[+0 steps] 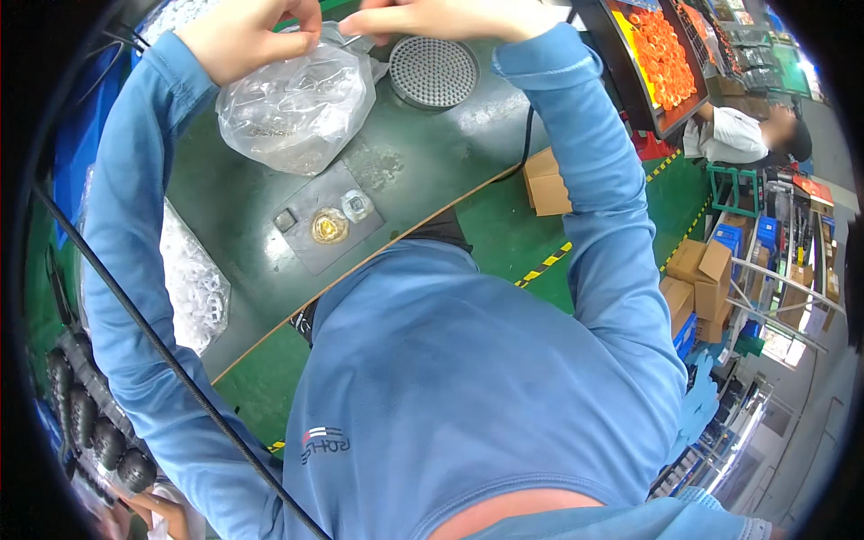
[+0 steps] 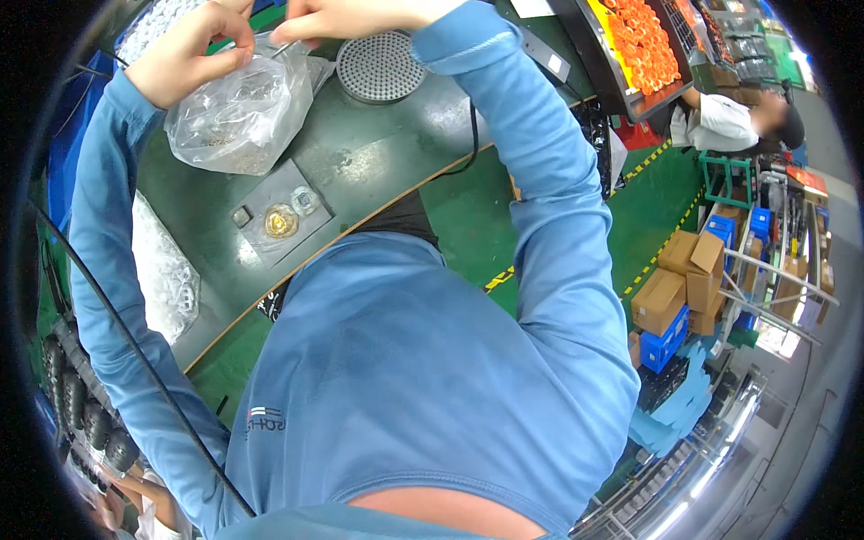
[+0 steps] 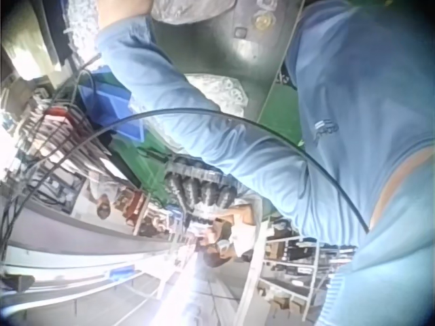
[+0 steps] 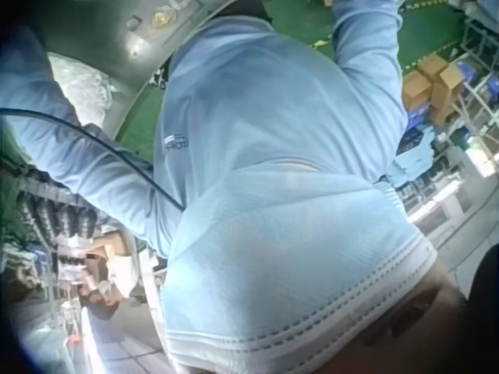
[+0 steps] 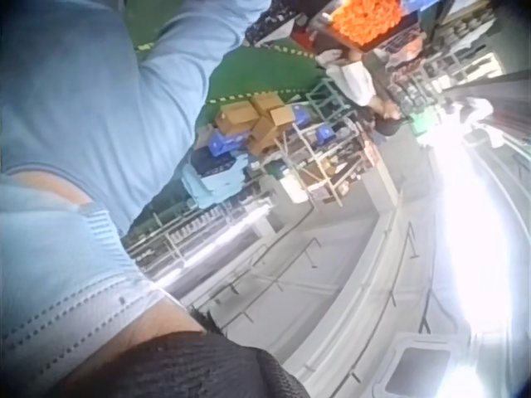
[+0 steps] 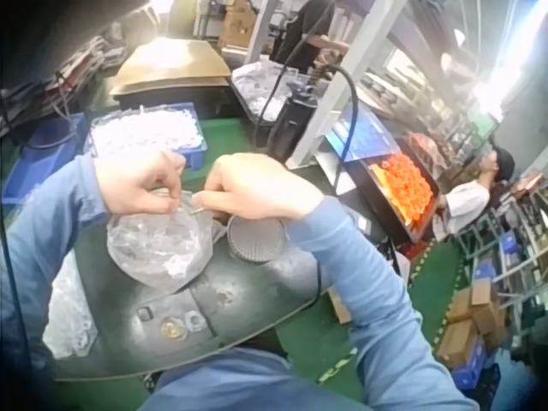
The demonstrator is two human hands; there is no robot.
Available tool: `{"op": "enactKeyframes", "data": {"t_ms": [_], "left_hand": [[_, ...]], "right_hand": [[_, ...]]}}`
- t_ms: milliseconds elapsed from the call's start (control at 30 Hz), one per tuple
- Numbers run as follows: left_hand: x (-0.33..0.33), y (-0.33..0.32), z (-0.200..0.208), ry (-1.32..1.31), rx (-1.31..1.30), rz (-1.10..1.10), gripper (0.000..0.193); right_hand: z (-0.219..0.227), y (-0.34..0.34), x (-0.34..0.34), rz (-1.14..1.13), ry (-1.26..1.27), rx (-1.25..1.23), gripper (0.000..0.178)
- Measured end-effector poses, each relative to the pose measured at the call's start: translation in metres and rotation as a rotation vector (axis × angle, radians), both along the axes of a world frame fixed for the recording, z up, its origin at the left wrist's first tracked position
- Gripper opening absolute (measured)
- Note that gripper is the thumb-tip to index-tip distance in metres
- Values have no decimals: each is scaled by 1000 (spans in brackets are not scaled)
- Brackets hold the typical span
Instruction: The person seals a plastic bag filled with small metal components by heating the plastic with a heat gun and folding it by hand, then hangs the heat gun onto its overhead mount.
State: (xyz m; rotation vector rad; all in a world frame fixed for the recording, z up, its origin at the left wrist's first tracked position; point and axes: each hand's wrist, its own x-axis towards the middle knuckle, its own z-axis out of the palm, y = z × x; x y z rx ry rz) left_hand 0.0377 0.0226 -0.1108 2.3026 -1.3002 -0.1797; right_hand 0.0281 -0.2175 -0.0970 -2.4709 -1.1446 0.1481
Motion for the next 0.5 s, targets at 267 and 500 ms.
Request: {"op": "enactKeyframes", "data": {"t_ms": [267,500], "left_hand": [[45,-31,-66,98,-1136,-883,11],[-2,8,1,127,-56,105,12]], "right_hand": [[14,-1,-2,23,-78,-70,39],[22,0,12,44,107,-100,44]]}}
